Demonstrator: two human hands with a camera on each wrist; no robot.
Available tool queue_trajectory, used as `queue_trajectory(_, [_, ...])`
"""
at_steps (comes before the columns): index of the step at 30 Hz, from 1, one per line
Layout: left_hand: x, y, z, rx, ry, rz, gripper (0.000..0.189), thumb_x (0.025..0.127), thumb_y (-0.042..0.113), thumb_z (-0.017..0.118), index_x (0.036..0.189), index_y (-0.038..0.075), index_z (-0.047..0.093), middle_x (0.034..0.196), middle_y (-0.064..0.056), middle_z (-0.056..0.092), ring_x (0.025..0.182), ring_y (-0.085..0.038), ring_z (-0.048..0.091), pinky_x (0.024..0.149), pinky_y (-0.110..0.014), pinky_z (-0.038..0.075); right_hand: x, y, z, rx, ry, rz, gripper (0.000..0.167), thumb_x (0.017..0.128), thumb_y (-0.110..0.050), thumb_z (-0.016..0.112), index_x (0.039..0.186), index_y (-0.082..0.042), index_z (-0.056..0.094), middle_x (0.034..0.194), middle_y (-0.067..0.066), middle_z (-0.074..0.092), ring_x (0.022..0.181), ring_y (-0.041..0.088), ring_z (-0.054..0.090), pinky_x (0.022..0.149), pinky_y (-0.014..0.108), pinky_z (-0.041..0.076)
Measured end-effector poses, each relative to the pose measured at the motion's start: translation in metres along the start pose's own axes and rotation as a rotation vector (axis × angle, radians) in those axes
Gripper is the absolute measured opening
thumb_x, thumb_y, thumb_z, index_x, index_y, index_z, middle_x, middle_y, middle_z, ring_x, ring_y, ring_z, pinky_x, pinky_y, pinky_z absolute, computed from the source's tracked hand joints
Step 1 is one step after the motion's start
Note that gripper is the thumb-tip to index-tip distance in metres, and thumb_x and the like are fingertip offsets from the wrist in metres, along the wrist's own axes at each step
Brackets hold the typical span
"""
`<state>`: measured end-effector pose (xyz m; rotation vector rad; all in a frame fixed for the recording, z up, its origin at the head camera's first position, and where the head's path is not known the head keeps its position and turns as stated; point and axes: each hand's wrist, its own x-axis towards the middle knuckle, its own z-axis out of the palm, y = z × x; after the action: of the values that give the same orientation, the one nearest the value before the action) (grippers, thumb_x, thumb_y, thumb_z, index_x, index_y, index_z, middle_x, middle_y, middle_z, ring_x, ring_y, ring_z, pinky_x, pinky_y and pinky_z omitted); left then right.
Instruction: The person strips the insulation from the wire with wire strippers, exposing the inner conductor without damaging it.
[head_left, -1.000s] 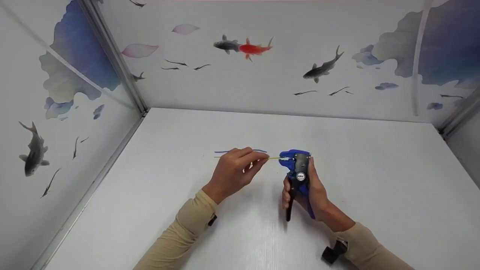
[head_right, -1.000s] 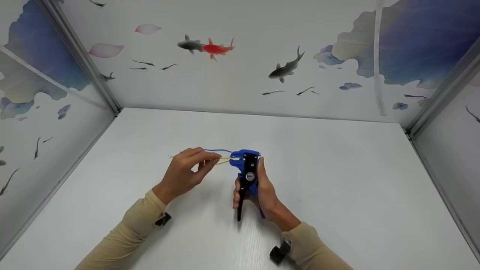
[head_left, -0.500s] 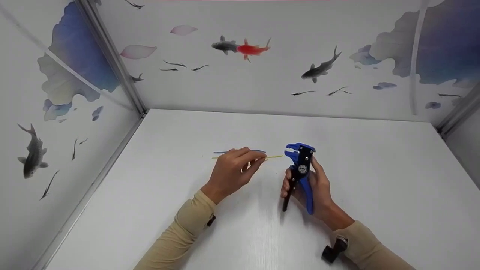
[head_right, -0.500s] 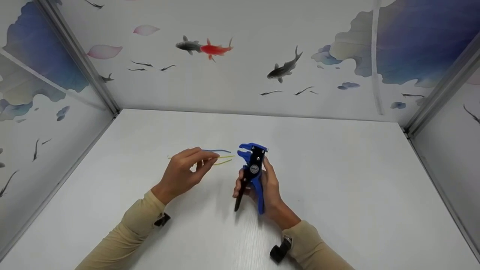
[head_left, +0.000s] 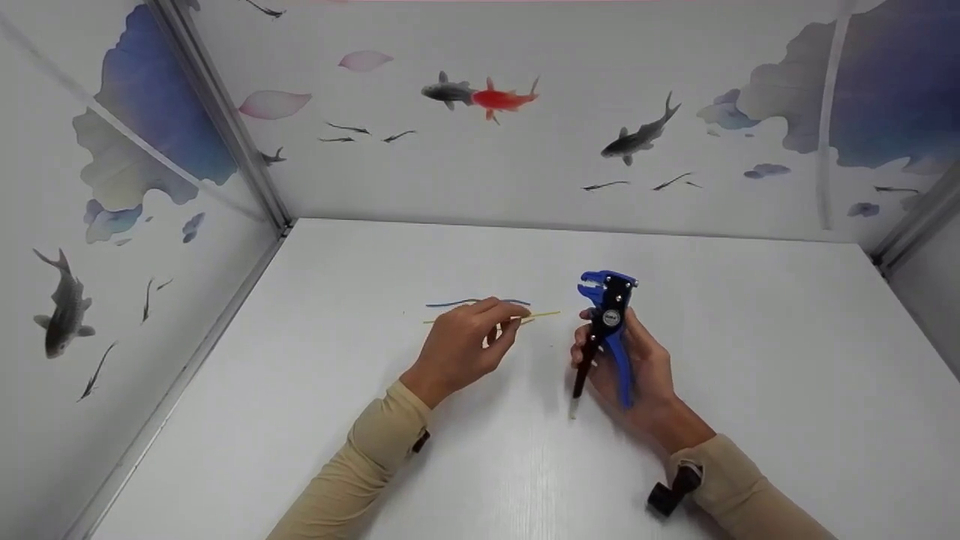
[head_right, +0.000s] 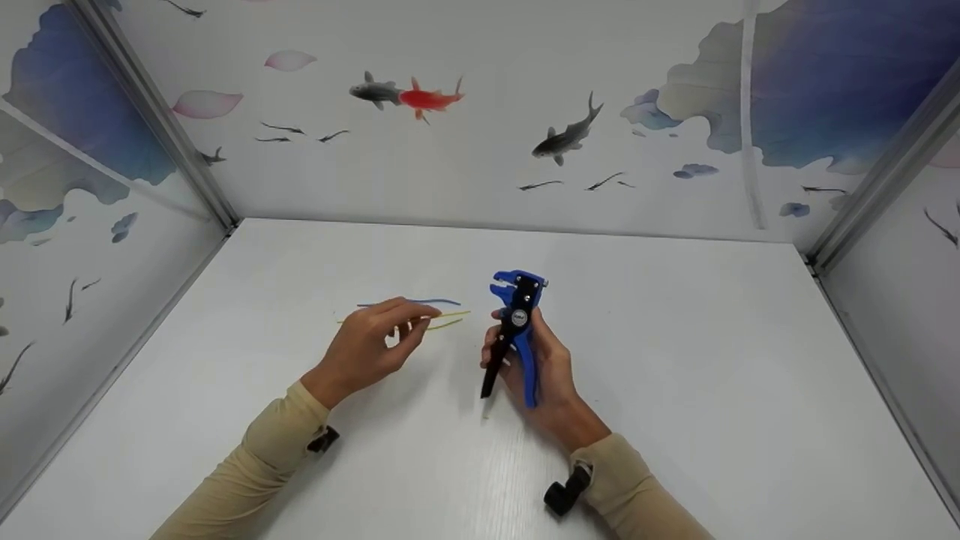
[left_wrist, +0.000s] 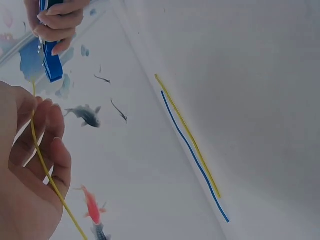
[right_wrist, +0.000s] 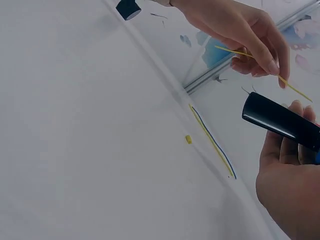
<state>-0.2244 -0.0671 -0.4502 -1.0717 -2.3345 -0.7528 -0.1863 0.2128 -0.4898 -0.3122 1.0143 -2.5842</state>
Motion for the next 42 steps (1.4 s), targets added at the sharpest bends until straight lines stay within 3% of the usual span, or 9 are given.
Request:
queue_trajectory(6, [-0.003,0.000,0.002,0.002,-0.156,-0.061,0.018,0.107,0.016,0.070,0.122,0.019,0.079,0.102,0.005,0.081,0.080,-0.008,0.070,0.070,-0.023,0.058,0.000,0.005,0.001,0.022,0.122,0.003,0.062,0.113,-0.063,0.039,0.141,-0.009,0.051,0.106,0.007,0.066,0.093,0.022,0.063,0.091,0.034,0.053])
queue_trajectory(12, [-0.006,0.001,0.003,0.024,-0.292,-0.054,0.015,0.106,0.015,0.071,0.117,0.020,0.080,0.103,0.005,0.083,0.086,-0.008,0.075,0.074,-0.026,0.061,-0.001,0.008,0.003,-0.051,0.252,0.047,0.074,0.105,-0.078,0.040,0.124,-0.009,0.058,0.095,0.005,0.066,0.082,0.020,0.062,0.081,0.034,0.054])
queue_trajectory(16, [-0.007,0.002,0.003,0.003,-0.351,-0.077,0.012,0.106,0.019,0.072,0.115,0.021,0.080,0.100,0.005,0.084,0.088,-0.010,0.077,0.075,-0.029,0.061,-0.001,0.009,0.004,-0.098,0.291,0.059,0.077,0.102,-0.082,0.042,0.112,-0.008,0.059,0.093,0.005,0.064,0.082,0.020,0.061,0.078,0.034,0.055])
queue_trajectory(20, [-0.008,0.001,0.003,0.004,-0.404,-0.086,0.011,0.106,0.022,0.073,0.113,0.022,0.081,0.099,0.004,0.084,0.089,-0.011,0.077,0.075,-0.032,0.062,-0.001,0.009,0.005,-0.095,0.303,0.067,0.079,0.100,-0.083,0.048,0.113,-0.006,0.059,0.094,0.007,0.064,0.084,0.021,0.061,0.078,0.034,0.056])
queue_trajectory(25, [-0.009,0.000,0.005,-0.001,-0.457,-0.090,0.009,0.104,0.023,0.076,0.109,0.022,0.082,0.095,0.005,0.083,0.087,-0.009,0.077,0.073,-0.031,0.061,-0.001,0.009,0.005,-0.057,0.311,0.069,0.079,0.098,-0.081,0.055,0.126,-0.007,0.058,0.102,0.005,0.067,0.090,0.020,0.065,0.085,0.033,0.058])
queue_trajectory(30, [-0.010,0.000,0.007,-0.003,-0.491,-0.109,0.008,0.103,0.021,0.076,0.108,0.022,0.083,0.094,0.007,0.082,0.088,-0.009,0.075,0.075,-0.031,0.060,0.000,0.011,0.003,-0.017,0.305,0.075,0.073,0.108,-0.070,0.044,0.141,-0.005,0.049,0.111,0.005,0.066,0.101,0.020,0.063,0.095,0.035,0.055])
queue_trajectory(35, [-0.011,0.000,0.007,0.009,-0.505,-0.118,0.012,0.105,0.020,0.072,0.110,0.022,0.082,0.098,0.006,0.082,0.093,-0.012,0.075,0.078,-0.033,0.061,0.000,0.011,0.002,0.048,0.302,0.076,0.068,0.110,-0.065,0.046,0.145,-0.007,0.051,0.117,0.004,0.066,0.110,0.020,0.058,0.101,0.037,0.049])
queue_trajectory(39, [-0.010,0.001,0.007,-0.003,-0.521,-0.137,0.014,0.105,0.017,0.071,0.112,0.020,0.083,0.101,0.005,0.082,0.094,-0.012,0.074,0.080,-0.032,0.061,0.000,0.008,0.001,0.012,0.290,0.072,0.072,0.103,-0.070,0.057,0.146,-0.013,0.050,0.117,0.001,0.065,0.111,0.020,0.057,0.106,0.039,0.047])
queue_trajectory(42, [-0.010,0.001,0.008,-0.014,-0.533,-0.146,0.013,0.103,0.016,0.074,0.110,0.020,0.084,0.101,0.005,0.082,0.093,-0.011,0.073,0.080,-0.031,0.061,0.000,0.007,0.001,-0.015,0.274,0.078,0.073,0.101,-0.073,0.058,0.143,-0.014,0.051,0.115,-0.001,0.064,0.109,0.019,0.057,0.106,0.039,0.046])
